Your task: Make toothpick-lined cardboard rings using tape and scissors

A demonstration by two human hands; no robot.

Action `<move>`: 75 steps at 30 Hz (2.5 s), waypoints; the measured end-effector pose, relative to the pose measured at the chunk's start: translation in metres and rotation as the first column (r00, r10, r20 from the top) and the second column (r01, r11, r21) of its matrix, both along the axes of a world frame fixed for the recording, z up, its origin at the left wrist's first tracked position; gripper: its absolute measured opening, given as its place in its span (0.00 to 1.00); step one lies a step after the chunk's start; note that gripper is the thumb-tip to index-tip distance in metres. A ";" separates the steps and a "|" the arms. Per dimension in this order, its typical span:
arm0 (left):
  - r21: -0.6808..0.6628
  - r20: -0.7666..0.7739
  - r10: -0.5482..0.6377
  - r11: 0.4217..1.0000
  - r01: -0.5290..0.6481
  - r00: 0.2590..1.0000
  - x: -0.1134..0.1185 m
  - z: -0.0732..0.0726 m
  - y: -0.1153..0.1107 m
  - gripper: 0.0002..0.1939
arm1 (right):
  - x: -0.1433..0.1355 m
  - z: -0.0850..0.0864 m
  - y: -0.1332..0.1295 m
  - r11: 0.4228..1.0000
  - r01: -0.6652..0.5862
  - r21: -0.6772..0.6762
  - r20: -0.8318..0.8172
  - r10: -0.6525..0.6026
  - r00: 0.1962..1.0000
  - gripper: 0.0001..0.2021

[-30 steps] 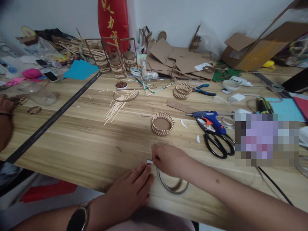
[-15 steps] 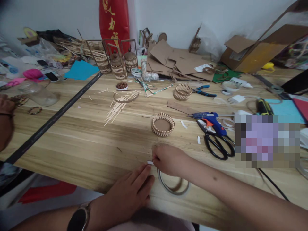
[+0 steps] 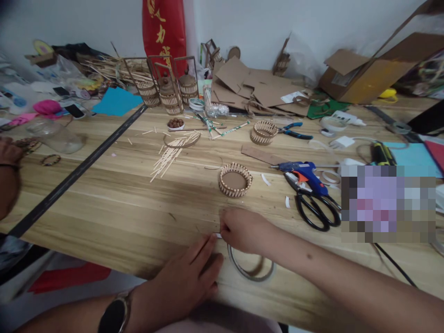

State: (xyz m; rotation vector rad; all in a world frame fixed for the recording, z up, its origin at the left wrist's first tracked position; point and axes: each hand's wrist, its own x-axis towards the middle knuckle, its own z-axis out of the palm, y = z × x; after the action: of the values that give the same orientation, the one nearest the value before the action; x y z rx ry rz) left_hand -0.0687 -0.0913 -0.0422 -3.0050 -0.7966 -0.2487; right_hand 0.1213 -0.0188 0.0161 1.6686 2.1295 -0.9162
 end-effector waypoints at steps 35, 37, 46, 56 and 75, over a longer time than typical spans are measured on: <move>-0.053 0.004 0.016 0.998 -0.015 1.000 0.016 0.022 0.028 0.09 | 0.014 0.001 -0.007 0.992 0.118 -0.054 -0.127 -0.124 0.984 0.09; -0.059 -0.010 0.015 0.998 -0.016 1.000 0.017 0.021 0.027 0.08 | 0.013 0.001 -0.007 0.993 0.112 -0.042 -0.109 -0.116 0.987 0.09; -0.094 -0.045 0.018 0.995 -0.022 0.999 0.023 0.020 0.027 0.07 | 0.014 -0.006 -0.007 0.997 0.072 0.022 -0.061 -0.071 0.996 0.07; -0.585 0.169 0.243 0.805 -0.101 0.955 0.010 0.038 0.065 0.10 | 0.018 0.003 -0.012 0.996 0.085 -0.004 -0.149 -0.084 0.985 0.09; -0.864 0.085 0.156 0.504 -0.006 0.984 0.040 0.046 0.082 0.10 | 0.016 0.017 -0.034 0.983 0.111 0.146 -0.026 -0.108 0.994 0.08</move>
State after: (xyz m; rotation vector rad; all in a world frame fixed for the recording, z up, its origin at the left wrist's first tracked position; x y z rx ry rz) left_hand -0.0282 -0.0089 0.0039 -3.8876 -1.4525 -0.0706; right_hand 0.1369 -0.0529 0.0336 1.8719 2.1829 -0.8239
